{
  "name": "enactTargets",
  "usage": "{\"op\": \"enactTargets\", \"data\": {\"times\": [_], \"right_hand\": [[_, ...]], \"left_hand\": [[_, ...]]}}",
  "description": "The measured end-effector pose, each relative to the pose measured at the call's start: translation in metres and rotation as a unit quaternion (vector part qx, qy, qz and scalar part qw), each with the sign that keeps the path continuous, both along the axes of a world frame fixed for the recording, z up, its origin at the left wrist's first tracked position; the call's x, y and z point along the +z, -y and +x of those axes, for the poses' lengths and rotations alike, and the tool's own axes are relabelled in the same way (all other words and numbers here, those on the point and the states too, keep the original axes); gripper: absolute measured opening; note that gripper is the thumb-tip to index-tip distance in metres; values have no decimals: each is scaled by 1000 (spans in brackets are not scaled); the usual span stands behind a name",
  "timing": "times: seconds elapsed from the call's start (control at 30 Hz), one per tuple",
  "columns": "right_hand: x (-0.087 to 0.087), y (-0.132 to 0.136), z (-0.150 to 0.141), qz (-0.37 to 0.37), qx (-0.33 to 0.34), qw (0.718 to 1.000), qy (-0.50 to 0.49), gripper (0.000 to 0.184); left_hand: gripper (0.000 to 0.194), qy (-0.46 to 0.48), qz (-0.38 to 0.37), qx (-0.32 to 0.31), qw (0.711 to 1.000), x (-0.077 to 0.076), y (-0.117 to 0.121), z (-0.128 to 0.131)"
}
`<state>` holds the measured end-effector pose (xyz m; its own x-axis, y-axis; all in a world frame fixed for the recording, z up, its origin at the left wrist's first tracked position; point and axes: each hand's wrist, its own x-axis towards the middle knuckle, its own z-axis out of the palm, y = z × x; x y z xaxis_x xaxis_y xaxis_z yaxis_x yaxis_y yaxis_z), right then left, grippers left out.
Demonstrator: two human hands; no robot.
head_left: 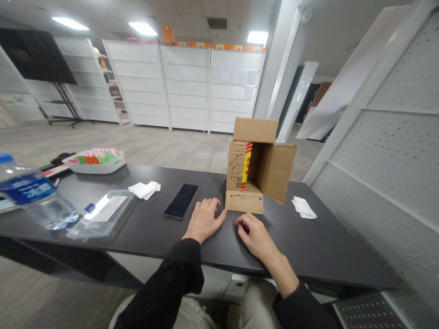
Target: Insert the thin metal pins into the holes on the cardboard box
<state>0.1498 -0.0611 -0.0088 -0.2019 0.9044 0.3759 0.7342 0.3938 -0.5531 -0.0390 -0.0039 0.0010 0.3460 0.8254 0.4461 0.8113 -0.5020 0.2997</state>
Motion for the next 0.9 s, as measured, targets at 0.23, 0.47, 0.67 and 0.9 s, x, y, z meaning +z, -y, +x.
{"op": "enactTargets", "data": {"times": [0.23,0.47,0.67,0.9], "right_hand": [[0,0,1,-2,1,1000,-3,14],[4,0,-2,-4,2,1000,-17,13],[23,-16,8,14,9,1000,-13,11],[44,-59,23,28,-9,999,46,13]], "left_hand": [[17,-1,-1,1,1000,-1,0,0],[17,-4,-3,2,1000,1,0,0],[18,-9,-9,5,1000,1,-1,0],[20,-10,-6,-1,1000,1,-2,0]]}}
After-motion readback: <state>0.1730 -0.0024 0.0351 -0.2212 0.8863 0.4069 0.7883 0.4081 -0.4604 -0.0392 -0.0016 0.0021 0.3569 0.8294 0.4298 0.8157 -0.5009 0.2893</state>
